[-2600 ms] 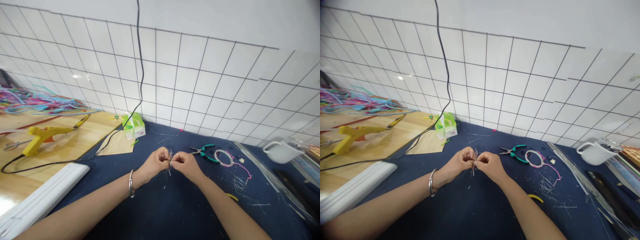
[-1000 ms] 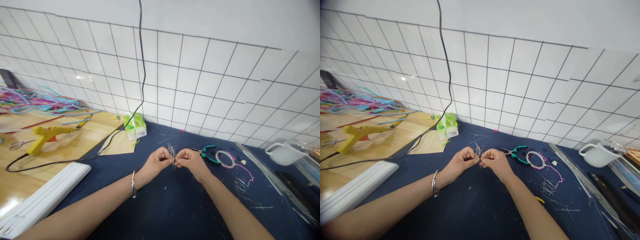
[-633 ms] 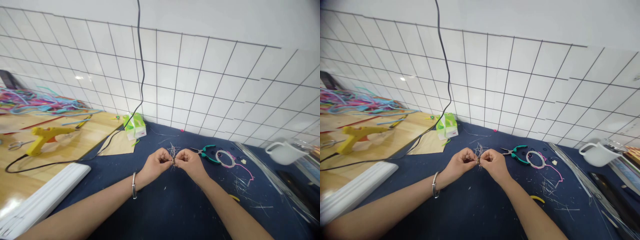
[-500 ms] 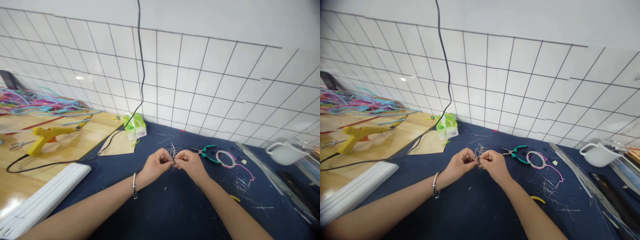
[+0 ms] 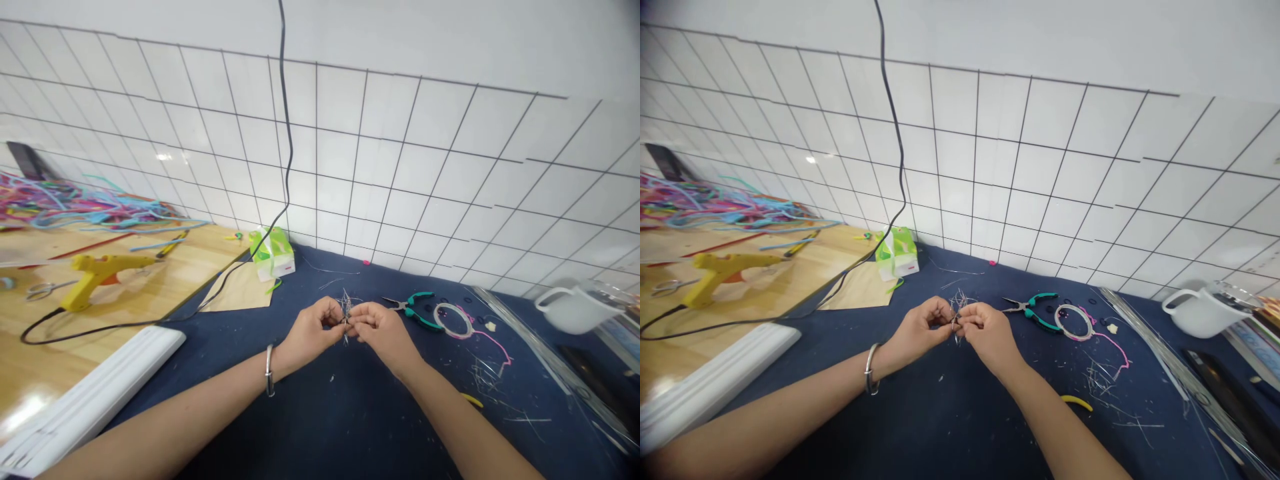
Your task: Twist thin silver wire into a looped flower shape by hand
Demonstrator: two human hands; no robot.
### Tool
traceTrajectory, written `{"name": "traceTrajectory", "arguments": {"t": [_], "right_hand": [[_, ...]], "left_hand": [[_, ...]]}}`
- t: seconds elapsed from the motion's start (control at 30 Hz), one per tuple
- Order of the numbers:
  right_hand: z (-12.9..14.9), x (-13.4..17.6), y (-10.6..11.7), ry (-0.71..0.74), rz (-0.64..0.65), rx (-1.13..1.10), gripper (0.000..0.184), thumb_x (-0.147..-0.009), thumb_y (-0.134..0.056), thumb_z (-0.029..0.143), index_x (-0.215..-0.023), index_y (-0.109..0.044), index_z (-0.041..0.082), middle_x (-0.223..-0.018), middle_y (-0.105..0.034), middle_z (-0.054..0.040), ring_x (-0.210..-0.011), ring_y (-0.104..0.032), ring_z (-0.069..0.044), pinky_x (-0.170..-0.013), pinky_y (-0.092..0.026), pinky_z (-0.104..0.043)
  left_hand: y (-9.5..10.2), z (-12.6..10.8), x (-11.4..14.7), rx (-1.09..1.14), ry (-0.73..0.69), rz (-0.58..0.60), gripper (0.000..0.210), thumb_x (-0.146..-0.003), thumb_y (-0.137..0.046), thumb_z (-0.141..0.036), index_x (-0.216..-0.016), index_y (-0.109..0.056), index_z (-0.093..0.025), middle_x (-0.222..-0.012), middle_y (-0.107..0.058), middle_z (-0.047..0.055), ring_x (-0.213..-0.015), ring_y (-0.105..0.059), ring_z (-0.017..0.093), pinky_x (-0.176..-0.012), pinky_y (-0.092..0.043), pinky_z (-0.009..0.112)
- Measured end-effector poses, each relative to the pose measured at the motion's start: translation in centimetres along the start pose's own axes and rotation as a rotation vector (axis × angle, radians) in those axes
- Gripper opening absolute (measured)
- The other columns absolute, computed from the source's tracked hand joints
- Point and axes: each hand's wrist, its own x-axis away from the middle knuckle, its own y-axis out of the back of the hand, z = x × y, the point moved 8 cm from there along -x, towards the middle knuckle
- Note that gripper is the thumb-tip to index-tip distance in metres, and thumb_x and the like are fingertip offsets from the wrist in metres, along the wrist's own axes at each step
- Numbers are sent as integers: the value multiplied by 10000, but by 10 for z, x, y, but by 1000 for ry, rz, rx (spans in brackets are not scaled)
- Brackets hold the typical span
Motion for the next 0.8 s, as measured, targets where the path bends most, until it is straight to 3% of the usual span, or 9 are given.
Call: {"name": "traceTrajectory", "arguments": {"t": [0.23,0.6,0.8], "right_hand": [[-3,2,-4,-7,25,21,300,-675,-502,91,-956,-572,170,-934,-666,-65,-701,-653,-145,-616,-495,-252],[3,4,-4,-34,46,2,319,-664,-491,67,-958,-569,165,-973,-662,-83,-719,-661,-154,-663,-502,-274],[3,5,-7,45,44,46,329,-695,-495,88,-1002,-562,187,-1004,-657,-75,-746,-663,-156,-751,-505,-318]], "left_hand": [[2,4,-4,-78,-2,6,68,-705,-546,-147,-751,-498,-162,-671,-540,-24,-578,-470,81,-537,-367,197],[1,19,-6,33,18,1,107,-690,-556,-129,-779,-502,-157,-683,-546,-18,-566,-487,76,-507,-358,183],[5,21,-7,62,24,-27,91,-693,-549,-128,-771,-509,-156,-668,-546,-19,-560,-491,79,-500,-361,184]]}}
